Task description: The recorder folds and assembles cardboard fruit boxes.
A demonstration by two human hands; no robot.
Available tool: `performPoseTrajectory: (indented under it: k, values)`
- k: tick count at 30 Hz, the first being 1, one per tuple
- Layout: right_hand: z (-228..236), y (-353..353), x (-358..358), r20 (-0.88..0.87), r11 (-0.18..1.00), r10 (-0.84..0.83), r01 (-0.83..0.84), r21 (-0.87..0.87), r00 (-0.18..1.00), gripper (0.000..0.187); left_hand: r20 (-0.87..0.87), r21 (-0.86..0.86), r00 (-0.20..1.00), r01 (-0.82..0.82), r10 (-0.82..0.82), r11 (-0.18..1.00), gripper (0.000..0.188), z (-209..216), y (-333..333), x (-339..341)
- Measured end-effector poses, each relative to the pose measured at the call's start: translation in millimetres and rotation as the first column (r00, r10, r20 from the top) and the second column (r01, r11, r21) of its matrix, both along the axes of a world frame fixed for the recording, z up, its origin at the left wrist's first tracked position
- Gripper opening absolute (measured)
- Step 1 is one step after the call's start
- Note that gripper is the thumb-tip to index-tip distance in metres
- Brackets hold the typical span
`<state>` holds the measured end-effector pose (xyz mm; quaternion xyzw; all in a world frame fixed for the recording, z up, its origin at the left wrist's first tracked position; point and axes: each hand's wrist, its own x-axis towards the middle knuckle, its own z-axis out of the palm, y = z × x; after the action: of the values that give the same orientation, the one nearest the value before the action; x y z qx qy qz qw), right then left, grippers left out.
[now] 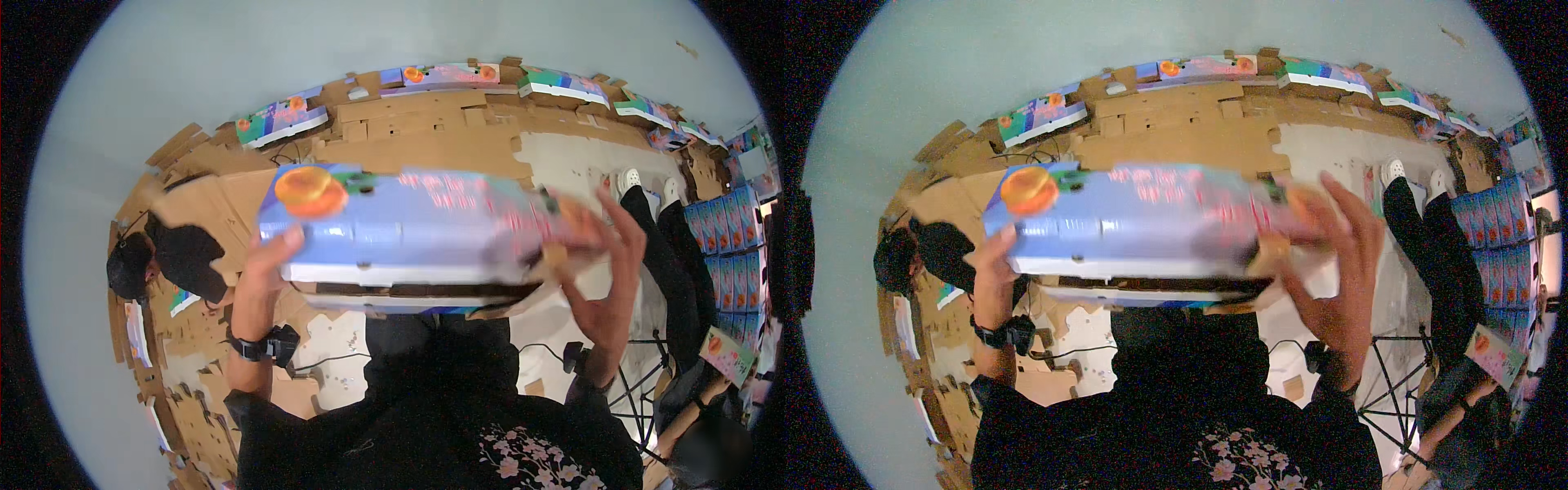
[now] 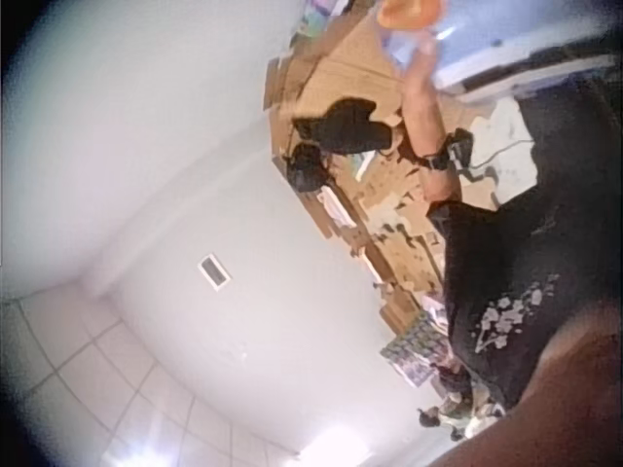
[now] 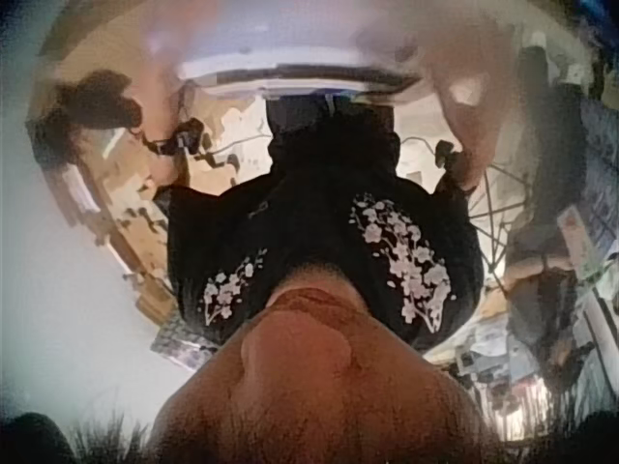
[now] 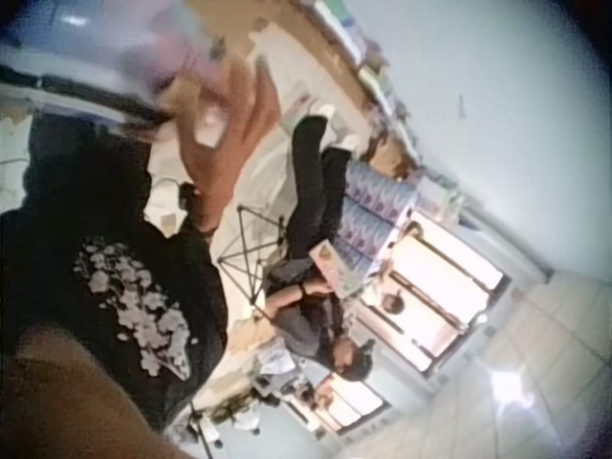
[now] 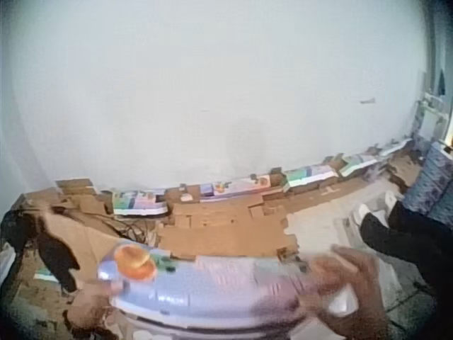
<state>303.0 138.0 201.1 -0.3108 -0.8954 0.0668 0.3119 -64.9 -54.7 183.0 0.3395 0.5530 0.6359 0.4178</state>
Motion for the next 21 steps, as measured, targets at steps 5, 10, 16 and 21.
performPoseTrajectory:
  k: [5, 10, 16, 21]
  values:
    - [-21, -29, -13, -0.739, 0.901, 0.027, -0.337, -0.274, 0.673, 0.026, 0.377, 0.143, 0.831, -0.488, 0.408, 0.861, 0.035, 12, 37, -8]
    - [-45, -51, -47, -0.591, 0.250, -0.017, -0.569, -0.783, 0.807, 0.053, 0.394, 0.712, 0.892, -0.146, -0.219, 0.687, 0.038, 44, 55, 3]
    - [-61, -48, -80, -0.684, -0.016, -0.118, -0.691, -0.723, 0.719, 0.066, 0.570, 0.757, 0.706, -0.251, -0.421, 0.603, 0.045, 25, 61, 51]
    - [-74, -36, -82, -0.730, 0.097, -0.260, -0.735, -0.671, 0.632, 0.050, 0.751, 0.620, 0.571, -0.439, -0.331, 0.650, 0.051, -5, 60, 82]
